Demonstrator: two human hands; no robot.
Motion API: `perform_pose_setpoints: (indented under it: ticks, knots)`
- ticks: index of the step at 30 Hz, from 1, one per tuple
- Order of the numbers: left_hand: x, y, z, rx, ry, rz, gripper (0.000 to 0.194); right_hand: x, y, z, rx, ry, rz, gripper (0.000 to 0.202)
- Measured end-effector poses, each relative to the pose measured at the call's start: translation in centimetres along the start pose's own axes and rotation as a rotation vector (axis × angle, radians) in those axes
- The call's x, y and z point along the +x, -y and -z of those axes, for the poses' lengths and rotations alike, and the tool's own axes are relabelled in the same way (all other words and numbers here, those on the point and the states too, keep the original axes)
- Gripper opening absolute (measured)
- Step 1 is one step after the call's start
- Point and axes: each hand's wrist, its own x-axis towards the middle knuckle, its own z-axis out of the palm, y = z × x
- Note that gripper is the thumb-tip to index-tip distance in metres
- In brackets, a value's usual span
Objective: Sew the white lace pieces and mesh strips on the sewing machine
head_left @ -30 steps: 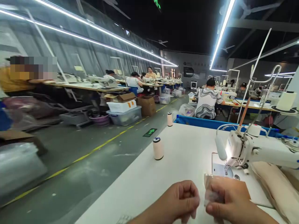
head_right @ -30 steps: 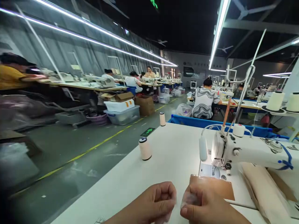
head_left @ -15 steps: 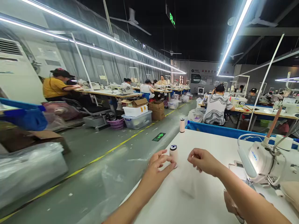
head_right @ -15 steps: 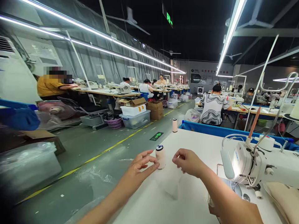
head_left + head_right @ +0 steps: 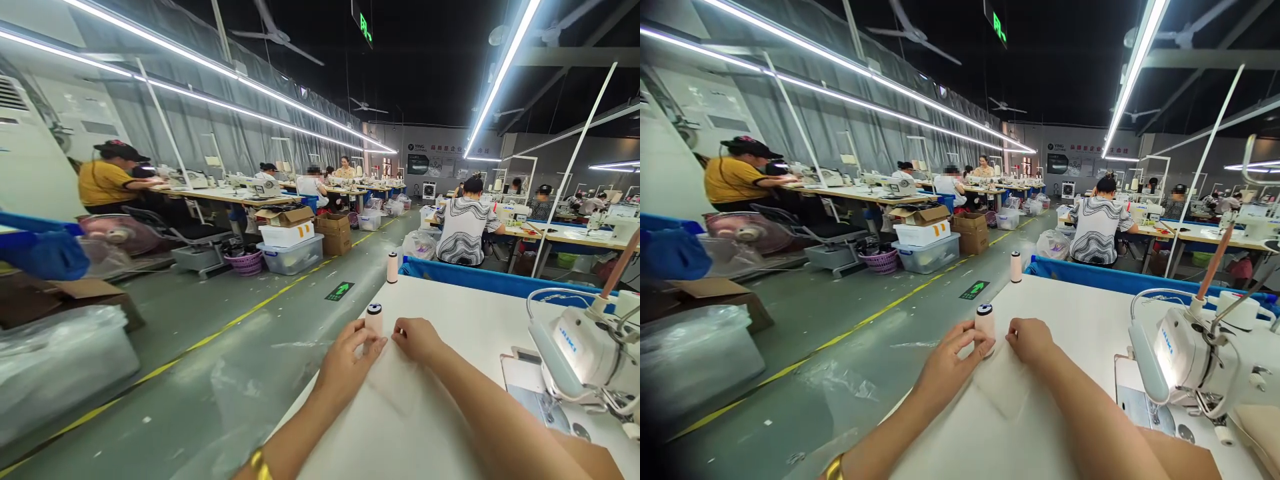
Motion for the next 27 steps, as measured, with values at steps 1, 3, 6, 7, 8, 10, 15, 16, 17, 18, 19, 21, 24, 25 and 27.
perform_pose_setpoints:
  ticks: [1, 3, 6, 7, 8, 10, 15, 16, 17, 18, 19, 21, 24, 25, 27]
  knots:
    - [0.2, 0.1, -0.1, -0.004, -0.013, 0.022, 0.034, -0.2, 0.0, -0.2, -0.031, 0.008, 0.009, 0.035]
    - [0.6, 0.5, -0.2, -0.022, -0.043, 0.078, 0.031, -1.1, -0.2, -0.2, -0.079, 0.027, 0.025, 0.034]
    - [1.4, 1.0, -0.1, -0.059, -0.083, 0.151, 0.028, -3.0, -1.1, 0.3, -0.115, 0.047, 0.024, 0.032]
    - [1.5, 1.2, -0.1, -0.076, -0.093, 0.179, 0.028, -3.7, -1.5, 0.6, -0.118, 0.053, 0.016, 0.031]
    - [1.7, 1.4, 0.0, -0.096, -0.100, 0.209, 0.029, -4.6, -2.0, 1.0, -0.116, 0.057, 0.006, 0.029]
    - [1.8, 1.4, 0.0, -0.153, -0.104, 0.254, 0.033, -6.4, -3.2, 1.7, -0.100, 0.053, -0.021, 0.019]
    - [1.6, 0.2, -1.3, -0.345, 0.020, 0.256, 0.059, -11.5, -5.6, 3.4, 0.000, 0.016, -0.102, 0.007]
    - [1.6, -0.2, -1.7, -0.370, 0.067, 0.252, 0.062, -12.4, -5.9, 3.6, 0.027, 0.008, -0.116, 0.006]
    - [1.7, -0.5, -2.1, -0.388, 0.111, 0.249, 0.064, -13.2, -6.1, 3.9, 0.056, -0.002, -0.129, 0.005]
    - [1.7, -0.7, -2.4, -0.399, 0.148, 0.246, 0.064, -13.9, -6.2, 4.1, 0.086, -0.011, -0.140, 0.007]
    - [1.8, -0.9, -2.6, -0.406, 0.171, 0.242, 0.065, -14.5, -6.3, 4.4, 0.117, -0.020, -0.147, 0.008]
    - [1.7, -1.0, -2.5, -0.403, 0.156, 0.238, 0.074, -15.5, -6.3, 4.9, 0.175, -0.033, -0.147, 0.007]
    - [0.5, -1.5, -1.5, -0.353, 0.019, 0.239, 0.087, -16.5, -5.8, 5.6, 0.249, -0.036, -0.117, 0.006]
    - [-0.3, -1.9, -1.1, -0.325, -0.016, 0.223, 0.085, -16.8, -5.6, 5.7, 0.271, -0.032, -0.100, 0.007]
    - [-2.3, -3.0, -0.7, -0.270, 0.017, 0.134, 0.074, -17.3, -4.9, 6.1, 0.314, -0.009, -0.064, 0.007]
